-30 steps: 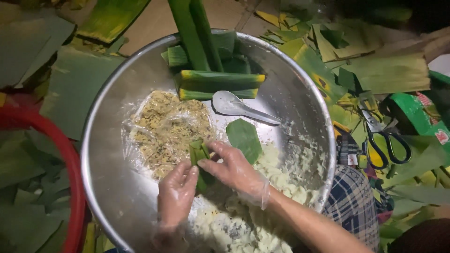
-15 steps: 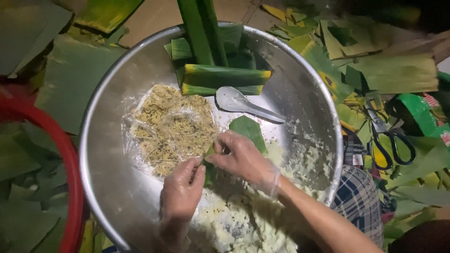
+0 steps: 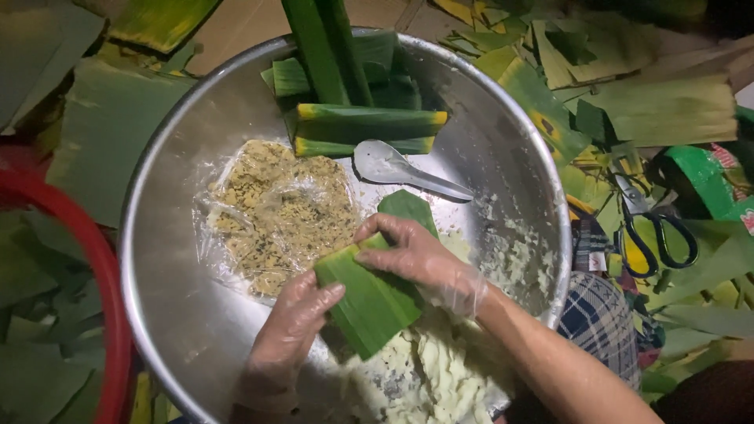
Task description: Wrapping a dough and filling mixture in banana leaves to prepare traditional food items.
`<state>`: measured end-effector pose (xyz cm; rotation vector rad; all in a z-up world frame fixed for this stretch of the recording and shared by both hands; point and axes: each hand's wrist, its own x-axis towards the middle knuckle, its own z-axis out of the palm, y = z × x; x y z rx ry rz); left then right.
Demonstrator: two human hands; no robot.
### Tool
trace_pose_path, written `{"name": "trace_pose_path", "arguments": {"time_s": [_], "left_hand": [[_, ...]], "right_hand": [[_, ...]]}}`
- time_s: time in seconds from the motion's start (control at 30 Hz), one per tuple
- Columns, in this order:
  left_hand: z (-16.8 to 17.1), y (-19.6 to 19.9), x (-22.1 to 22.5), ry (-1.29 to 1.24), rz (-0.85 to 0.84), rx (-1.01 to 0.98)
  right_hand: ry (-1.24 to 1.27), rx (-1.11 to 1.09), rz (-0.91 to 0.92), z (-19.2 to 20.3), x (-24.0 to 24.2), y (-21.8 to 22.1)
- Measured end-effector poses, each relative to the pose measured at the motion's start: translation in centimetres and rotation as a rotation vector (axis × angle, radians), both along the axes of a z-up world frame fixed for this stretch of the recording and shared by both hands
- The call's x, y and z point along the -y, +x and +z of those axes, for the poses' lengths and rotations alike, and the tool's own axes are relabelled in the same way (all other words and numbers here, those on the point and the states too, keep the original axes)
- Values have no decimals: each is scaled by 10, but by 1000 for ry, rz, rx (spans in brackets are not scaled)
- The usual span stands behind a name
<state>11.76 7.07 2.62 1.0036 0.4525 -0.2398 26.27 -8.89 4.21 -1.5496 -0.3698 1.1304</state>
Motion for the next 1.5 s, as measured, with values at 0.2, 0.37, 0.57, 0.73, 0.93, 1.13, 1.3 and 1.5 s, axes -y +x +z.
{"name": "trace_pose_path", "arguments": {"time_s": [0.2, 0.37, 0.57, 0.73, 0.93, 1.13, 1.3, 1.5], "left_hand": [[-36, 5, 0, 551, 75, -212], [-27, 19, 10, 1033, -222, -518], [-39, 19, 6, 1031, -305, -613], [-37, 19, 7, 1036, -292, -611], [-48, 16, 4, 1106, -315, -590], [-44, 17, 0, 1078, -348, -624], [-35, 21, 2, 1041, -361, -683], [-44, 13, -4, 1103, -332, -579]], "right_hand": [[-312, 196, 96, -31, 4, 19], [-423, 505, 47, -68, 1, 21], [-722, 1274, 154, -122, 43, 50], [-740, 1044, 264, -106, 32, 40], [-807, 864, 225, -60, 18, 37], [-297, 592, 148, 19, 6, 32], [-173, 336, 348, 48, -2, 29], [-706, 423, 482, -33, -6, 25]]}}
